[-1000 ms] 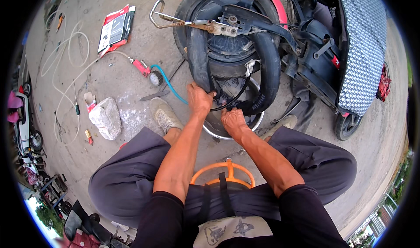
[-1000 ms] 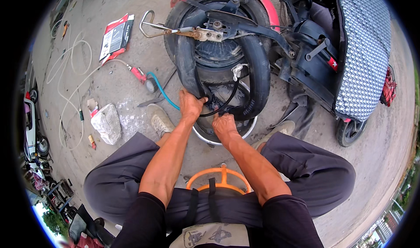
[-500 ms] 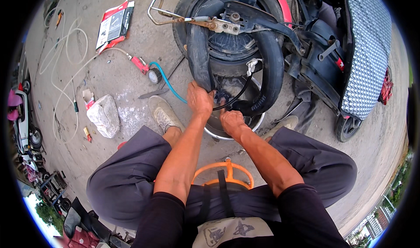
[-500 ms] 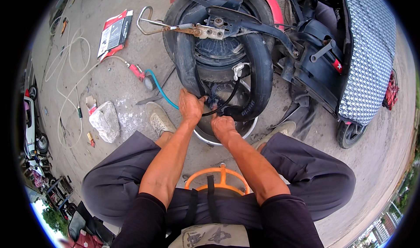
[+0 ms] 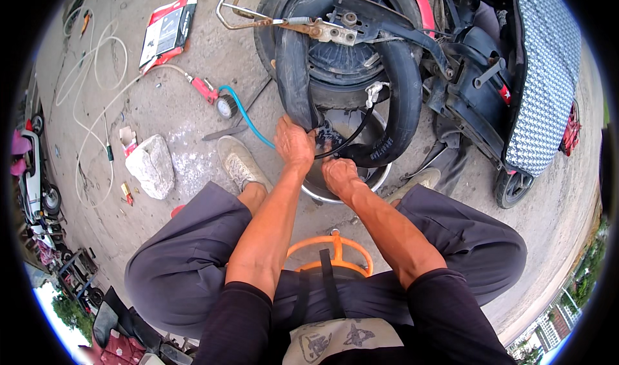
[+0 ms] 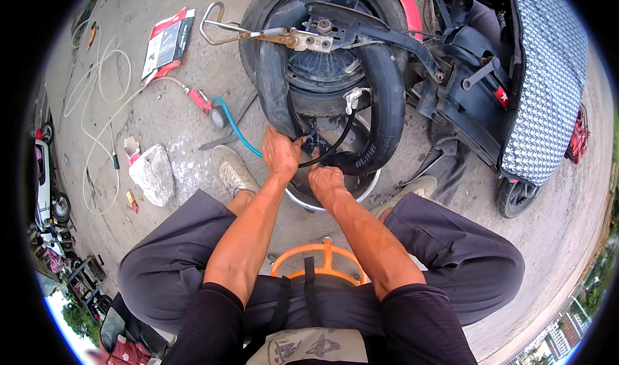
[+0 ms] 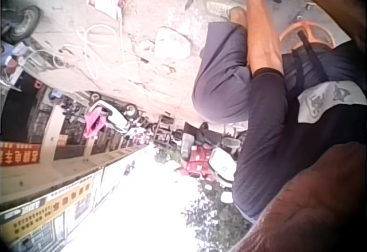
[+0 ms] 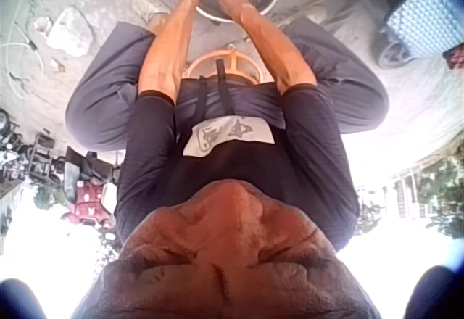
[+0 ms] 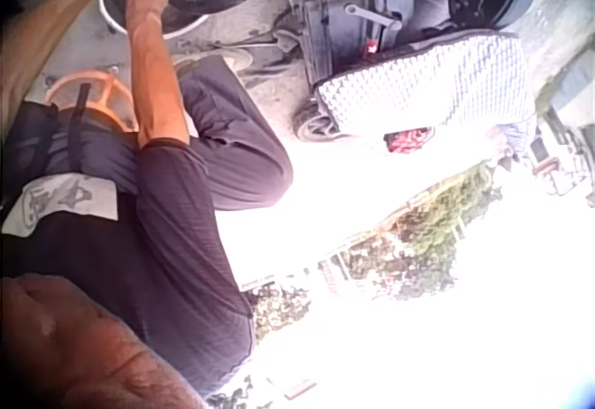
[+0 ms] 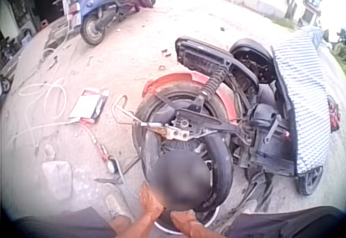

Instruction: The person rotates and handles an inner tube in a basin of water to locate a leak, then wipes the surface with a cloth and applies a patch to the tube.

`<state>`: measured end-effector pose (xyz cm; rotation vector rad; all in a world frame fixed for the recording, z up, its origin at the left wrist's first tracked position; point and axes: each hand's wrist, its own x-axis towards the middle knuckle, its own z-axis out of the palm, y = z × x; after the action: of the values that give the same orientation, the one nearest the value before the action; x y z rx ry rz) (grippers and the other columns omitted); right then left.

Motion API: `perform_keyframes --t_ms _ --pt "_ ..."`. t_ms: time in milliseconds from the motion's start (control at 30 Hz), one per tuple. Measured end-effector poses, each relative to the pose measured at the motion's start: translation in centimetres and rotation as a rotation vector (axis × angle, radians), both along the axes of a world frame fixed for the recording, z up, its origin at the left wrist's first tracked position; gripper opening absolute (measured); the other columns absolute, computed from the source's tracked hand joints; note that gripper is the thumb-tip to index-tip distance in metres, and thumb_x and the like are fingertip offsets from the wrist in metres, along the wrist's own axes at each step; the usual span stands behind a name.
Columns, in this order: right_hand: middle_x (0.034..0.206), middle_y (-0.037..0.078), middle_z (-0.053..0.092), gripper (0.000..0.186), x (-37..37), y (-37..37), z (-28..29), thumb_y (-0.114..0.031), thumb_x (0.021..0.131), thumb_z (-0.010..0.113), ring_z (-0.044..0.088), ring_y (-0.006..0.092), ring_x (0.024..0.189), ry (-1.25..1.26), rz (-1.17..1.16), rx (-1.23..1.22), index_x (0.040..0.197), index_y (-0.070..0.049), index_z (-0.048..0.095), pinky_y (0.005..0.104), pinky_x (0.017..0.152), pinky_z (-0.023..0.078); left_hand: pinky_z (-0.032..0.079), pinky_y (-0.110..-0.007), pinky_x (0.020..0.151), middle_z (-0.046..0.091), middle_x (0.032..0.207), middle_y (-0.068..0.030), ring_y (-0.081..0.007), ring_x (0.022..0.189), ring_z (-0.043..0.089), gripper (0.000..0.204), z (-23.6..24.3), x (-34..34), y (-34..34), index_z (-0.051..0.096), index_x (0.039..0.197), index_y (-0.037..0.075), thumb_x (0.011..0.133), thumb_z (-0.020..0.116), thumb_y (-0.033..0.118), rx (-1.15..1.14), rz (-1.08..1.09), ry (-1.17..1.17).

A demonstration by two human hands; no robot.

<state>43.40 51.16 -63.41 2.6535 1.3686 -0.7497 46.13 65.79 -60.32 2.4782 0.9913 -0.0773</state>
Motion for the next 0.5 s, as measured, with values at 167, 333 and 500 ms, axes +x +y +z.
perform_keyframes --t_ms 167,333,500 --pt "0.075 0.005 0.069 0.029 0.0 0.1 0.5 -0.018 0.084 0.057 0.068 0.0206 0.067 -0.031 -0.011 -0.040 0.105 -0.001 0.067 0.0404 0.059 0.052 0.043 -0.047 0.096 0.057 0.116 -0.0186 -0.0378 0.117 0.054 0.067 0.9 0.2 -0.1 0.050 0.121 -0.002 0.070 0.088 0.019 -0.050 0.004 0.006" --pt "0.075 0.005 0.068 0.033 0.1 0.2 0.4 -0.018 0.084 0.057 0.068 0.0203 0.066 0.004 0.008 -0.026 0.109 0.001 0.066 0.0393 0.059 0.052 0.043 -0.047 0.096 0.057 0.115 -0.0187 -0.0382 0.116 0.054 0.066 1.0 0.3 0.0 0.051 0.119 -0.002 0.070 0.088 0.019 -0.054 0.001 0.010" --pt "0.073 0.006 0.067 0.030 -0.3 0.4 0.8 -0.018 0.082 0.058 0.066 0.0192 0.065 -0.105 -0.002 -0.033 0.104 0.000 0.067 0.0400 0.057 0.051 0.043 -0.047 0.096 0.058 0.113 -0.0191 -0.0383 0.114 0.054 0.065 1.3 0.4 -0.1 0.051 0.117 -0.003 0.070 0.088 0.020 -0.074 0.024 0.018"
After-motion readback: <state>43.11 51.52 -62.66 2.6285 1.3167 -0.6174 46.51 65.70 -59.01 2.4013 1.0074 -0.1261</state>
